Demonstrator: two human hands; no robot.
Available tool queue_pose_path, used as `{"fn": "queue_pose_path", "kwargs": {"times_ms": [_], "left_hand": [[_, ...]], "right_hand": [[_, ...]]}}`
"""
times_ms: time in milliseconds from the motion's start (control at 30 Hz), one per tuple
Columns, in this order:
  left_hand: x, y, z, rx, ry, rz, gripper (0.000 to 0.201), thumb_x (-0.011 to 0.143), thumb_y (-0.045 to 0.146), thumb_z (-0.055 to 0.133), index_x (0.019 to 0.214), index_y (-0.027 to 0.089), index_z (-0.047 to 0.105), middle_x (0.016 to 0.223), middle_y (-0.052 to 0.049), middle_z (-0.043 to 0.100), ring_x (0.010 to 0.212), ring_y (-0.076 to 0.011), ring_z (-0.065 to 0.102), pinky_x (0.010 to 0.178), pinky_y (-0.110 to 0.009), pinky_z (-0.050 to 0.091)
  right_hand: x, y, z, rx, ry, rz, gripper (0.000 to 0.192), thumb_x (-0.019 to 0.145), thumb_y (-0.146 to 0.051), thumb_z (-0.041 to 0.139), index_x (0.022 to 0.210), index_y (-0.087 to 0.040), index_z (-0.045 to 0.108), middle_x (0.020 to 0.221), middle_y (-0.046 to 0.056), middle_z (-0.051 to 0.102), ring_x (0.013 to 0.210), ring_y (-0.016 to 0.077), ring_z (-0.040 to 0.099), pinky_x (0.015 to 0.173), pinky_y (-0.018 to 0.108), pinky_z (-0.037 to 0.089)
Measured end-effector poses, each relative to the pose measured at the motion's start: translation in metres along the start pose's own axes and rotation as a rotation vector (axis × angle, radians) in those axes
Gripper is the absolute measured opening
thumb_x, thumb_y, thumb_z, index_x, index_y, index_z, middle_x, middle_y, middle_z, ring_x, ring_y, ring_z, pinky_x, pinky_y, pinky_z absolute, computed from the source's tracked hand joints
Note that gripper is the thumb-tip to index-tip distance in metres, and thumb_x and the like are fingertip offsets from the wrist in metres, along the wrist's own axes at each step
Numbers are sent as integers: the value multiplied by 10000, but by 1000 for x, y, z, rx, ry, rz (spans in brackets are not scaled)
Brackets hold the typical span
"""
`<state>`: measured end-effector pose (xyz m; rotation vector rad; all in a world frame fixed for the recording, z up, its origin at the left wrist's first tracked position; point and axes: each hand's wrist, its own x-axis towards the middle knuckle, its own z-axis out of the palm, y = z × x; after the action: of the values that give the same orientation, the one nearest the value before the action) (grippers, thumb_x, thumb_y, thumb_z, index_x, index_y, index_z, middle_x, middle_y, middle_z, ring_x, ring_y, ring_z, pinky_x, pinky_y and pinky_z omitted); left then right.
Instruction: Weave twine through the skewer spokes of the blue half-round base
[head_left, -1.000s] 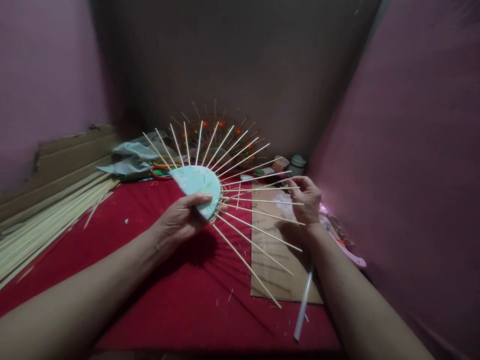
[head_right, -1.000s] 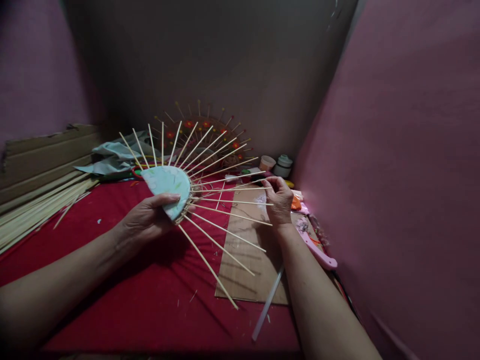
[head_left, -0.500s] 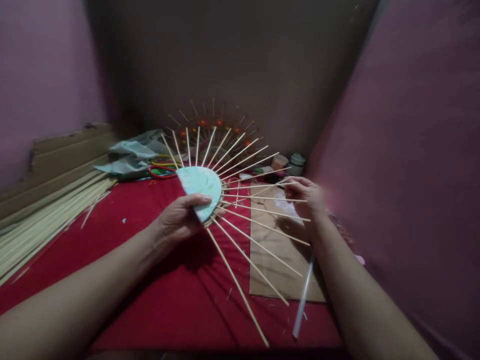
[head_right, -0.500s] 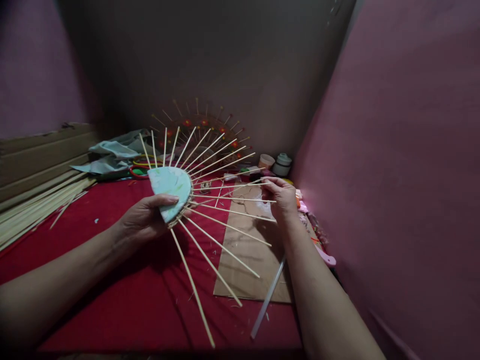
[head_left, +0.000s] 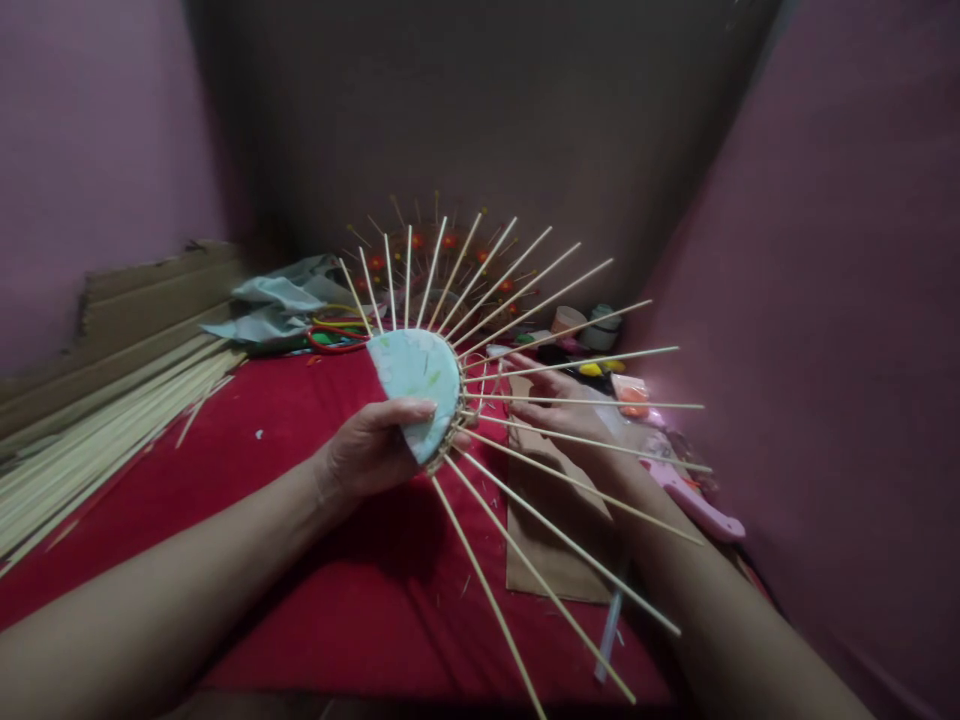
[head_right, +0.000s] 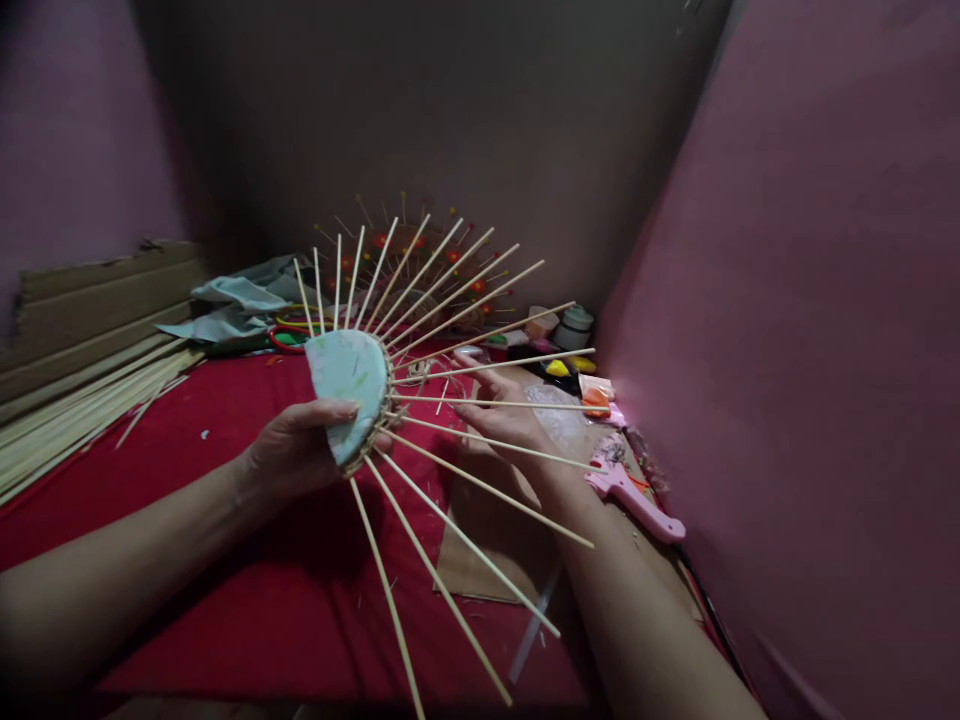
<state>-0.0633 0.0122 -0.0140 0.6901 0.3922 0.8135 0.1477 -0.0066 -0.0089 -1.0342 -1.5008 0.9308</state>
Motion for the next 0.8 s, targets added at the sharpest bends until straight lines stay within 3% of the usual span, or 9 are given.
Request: {"fn": "queue_pose_path", "kwargs": {"times_ms": [133,200,300,367,500,633,800], "left_hand": [[0,-5,5,-15,-6,-25,241,654,40,529,867,61,639,761,-110,684,650,-197,653,632,-303,565],[0,-7,6,4,-22,-42,246,657,50,537,881,57,640,753,-113,678,651,-196,651,631,-301,564],[0,-10,7,51,-54,-63,219,665,80,550,864,57,640,726,-123,663,622,-200,645,563,-273,552],[0,-11,8,65,-65,-63,183,665,90,553,827,68,637,690,-118,649,595,-195,635,528,-263,538],[0,-13,9,52,-79,-39,172,653,85,559,804,76,639,664,-102,636,542,-160,601,512,-246,517],[0,-17,10,49,-96,-54,195,648,84,563,826,78,642,724,-118,654,602,-177,616,536,-254,512],[1,-23,11,44,-68,-67,209,619,59,598,820,66,654,723,-105,660,626,-157,614,655,-259,517]], "right_hand": [[-4,-19,9,278,-81,11,516,673,-220,663,1164,-330,548,1108,-2,620,701,128,571,571,245,460],[-5,-19,13,347,-81,41,406,688,-252,663,1086,-301,601,1031,6,644,613,107,546,515,233,437],[-4,-10,16,422,-61,91,200,678,-304,684,857,-216,671,718,-4,638,491,87,496,436,217,395],[-3,-3,15,466,-49,128,193,663,-337,700,786,-191,671,585,-26,581,442,78,468,391,204,367],[-4,2,13,522,-108,257,195,693,-338,682,810,-184,660,541,-44,548,416,66,449,355,184,338],[-6,-3,20,498,-132,351,157,671,-295,701,759,-174,651,548,-37,557,436,58,456,380,173,352],[-8,-7,35,408,-54,291,204,645,-339,707,759,-180,649,555,-16,582,463,90,500,431,217,417]]}}
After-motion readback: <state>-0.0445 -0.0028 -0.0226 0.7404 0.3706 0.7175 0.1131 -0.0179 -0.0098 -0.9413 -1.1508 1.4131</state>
